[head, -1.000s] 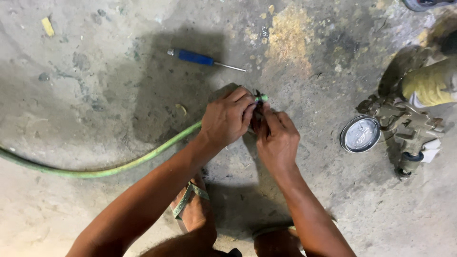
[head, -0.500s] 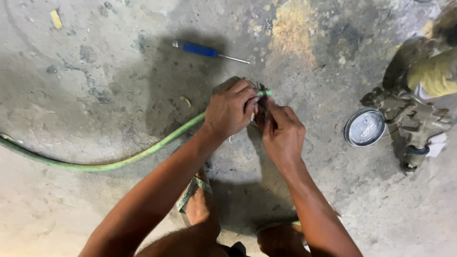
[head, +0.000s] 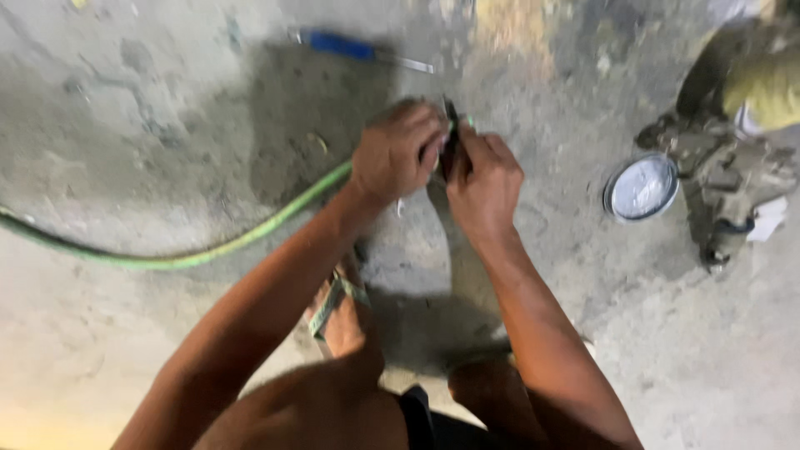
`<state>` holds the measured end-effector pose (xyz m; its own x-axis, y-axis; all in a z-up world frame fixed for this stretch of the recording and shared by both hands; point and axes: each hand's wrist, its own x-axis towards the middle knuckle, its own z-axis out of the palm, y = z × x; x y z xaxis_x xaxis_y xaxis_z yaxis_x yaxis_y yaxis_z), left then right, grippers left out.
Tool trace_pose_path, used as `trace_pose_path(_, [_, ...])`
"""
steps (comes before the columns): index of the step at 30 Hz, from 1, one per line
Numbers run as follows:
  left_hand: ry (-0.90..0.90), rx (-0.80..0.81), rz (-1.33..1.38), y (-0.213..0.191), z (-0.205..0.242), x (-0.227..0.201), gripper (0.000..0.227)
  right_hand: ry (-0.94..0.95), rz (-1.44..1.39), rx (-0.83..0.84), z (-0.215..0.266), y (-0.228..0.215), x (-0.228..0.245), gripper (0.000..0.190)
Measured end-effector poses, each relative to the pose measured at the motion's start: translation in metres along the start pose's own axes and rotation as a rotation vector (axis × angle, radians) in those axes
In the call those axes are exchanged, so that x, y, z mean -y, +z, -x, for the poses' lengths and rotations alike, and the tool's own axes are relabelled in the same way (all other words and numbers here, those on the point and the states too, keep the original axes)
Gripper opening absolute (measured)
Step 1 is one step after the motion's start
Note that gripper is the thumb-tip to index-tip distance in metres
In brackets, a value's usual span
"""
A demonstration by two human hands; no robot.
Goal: The person cleans a green hose end with a white cloth, then uses a blue screwdriver to scrape and clean the hose end. The person also uses pliers to grip and adjust the hose end.
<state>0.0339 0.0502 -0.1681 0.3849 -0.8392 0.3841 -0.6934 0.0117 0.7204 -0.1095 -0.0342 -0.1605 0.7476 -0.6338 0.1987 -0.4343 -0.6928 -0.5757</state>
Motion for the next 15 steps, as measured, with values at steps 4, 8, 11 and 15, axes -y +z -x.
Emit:
trace_pose_path(4, [-0.047, 0.041, -0.077, 0.003, 0.008, 0.002, 0.013, 0.012, -0.048, -0.011, 0.015, -0.016, 0.013, 0.023])
trace_pose_path(8, [-0.063, 0.044, -0.083, 0.008, 0.015, 0.006, 0.012, 0.036, 0.015, 0.000, 0.021, -0.003, 0.001, 0.024])
trace_pose_path(11, [-0.041, 0.075, -0.034, 0.005, 0.020, -0.002, 0.013, 0.086, 0.018, 0.073, 0.022, -0.022, 0.014, 0.027])
trace_pose_path(15, [-0.267, 0.042, -0.066, 0.015, 0.018, 0.014, 0.015, 0.242, -0.030, 0.221, 0.030, -0.041, 0.022, 0.028])
